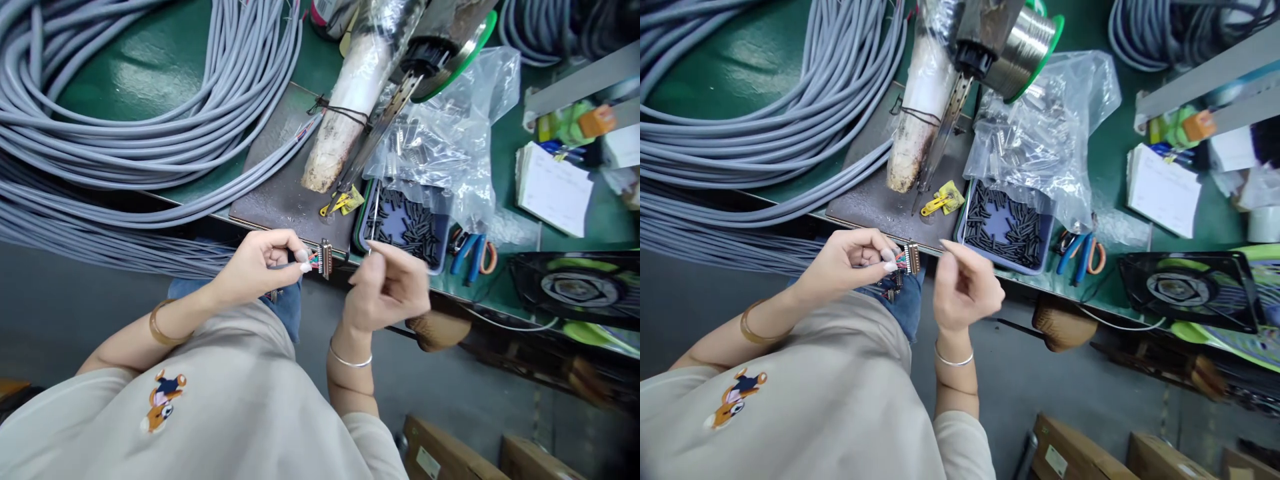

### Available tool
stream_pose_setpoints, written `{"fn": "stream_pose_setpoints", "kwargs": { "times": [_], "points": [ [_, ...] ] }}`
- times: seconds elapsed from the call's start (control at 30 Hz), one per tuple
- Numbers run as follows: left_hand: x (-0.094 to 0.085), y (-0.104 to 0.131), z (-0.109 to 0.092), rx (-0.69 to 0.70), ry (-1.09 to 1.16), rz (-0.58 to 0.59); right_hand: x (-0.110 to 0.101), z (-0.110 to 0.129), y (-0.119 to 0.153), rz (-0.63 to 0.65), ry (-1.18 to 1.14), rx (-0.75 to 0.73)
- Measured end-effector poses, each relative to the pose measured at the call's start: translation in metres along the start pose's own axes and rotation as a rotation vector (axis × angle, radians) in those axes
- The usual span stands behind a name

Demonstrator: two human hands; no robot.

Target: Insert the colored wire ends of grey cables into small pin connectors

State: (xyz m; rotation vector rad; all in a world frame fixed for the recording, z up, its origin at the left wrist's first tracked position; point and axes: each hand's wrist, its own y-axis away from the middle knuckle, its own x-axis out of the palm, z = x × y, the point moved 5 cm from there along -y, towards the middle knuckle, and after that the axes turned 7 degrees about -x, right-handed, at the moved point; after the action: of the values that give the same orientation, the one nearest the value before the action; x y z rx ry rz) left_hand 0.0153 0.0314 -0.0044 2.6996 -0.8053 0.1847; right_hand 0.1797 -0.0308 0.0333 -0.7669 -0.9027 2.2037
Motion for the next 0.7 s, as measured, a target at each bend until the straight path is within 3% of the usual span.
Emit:
{"fn": "stream_pose_setpoints", "kwargs": {
  "times": [0.07, 0.13, 0.37, 0.7],
  "points": [
    [-0.002, -0.004, 0.003, -0.038, 0.081, -0.015, -0.006, 0.001, 0.003, -0.117, -0.069, -0.048],
    [-0.004, -0.008, 0.003, -0.058, 0.134, -0.015, -0.008, 0.001, 0.007, -0.109, -0.084, -0.072],
    [-0.005, -0.017, 0.002, -0.064, 0.174, -0.028, 0.008, 0.000, 0.031, 0.218, 0.107, -0.262],
    [-0.004, -0.024, -0.003, 0.107, 0.025, -0.267, 0.027, -0.009, 0.022, 0.203, 0.083, -0.146]
  ]
}}
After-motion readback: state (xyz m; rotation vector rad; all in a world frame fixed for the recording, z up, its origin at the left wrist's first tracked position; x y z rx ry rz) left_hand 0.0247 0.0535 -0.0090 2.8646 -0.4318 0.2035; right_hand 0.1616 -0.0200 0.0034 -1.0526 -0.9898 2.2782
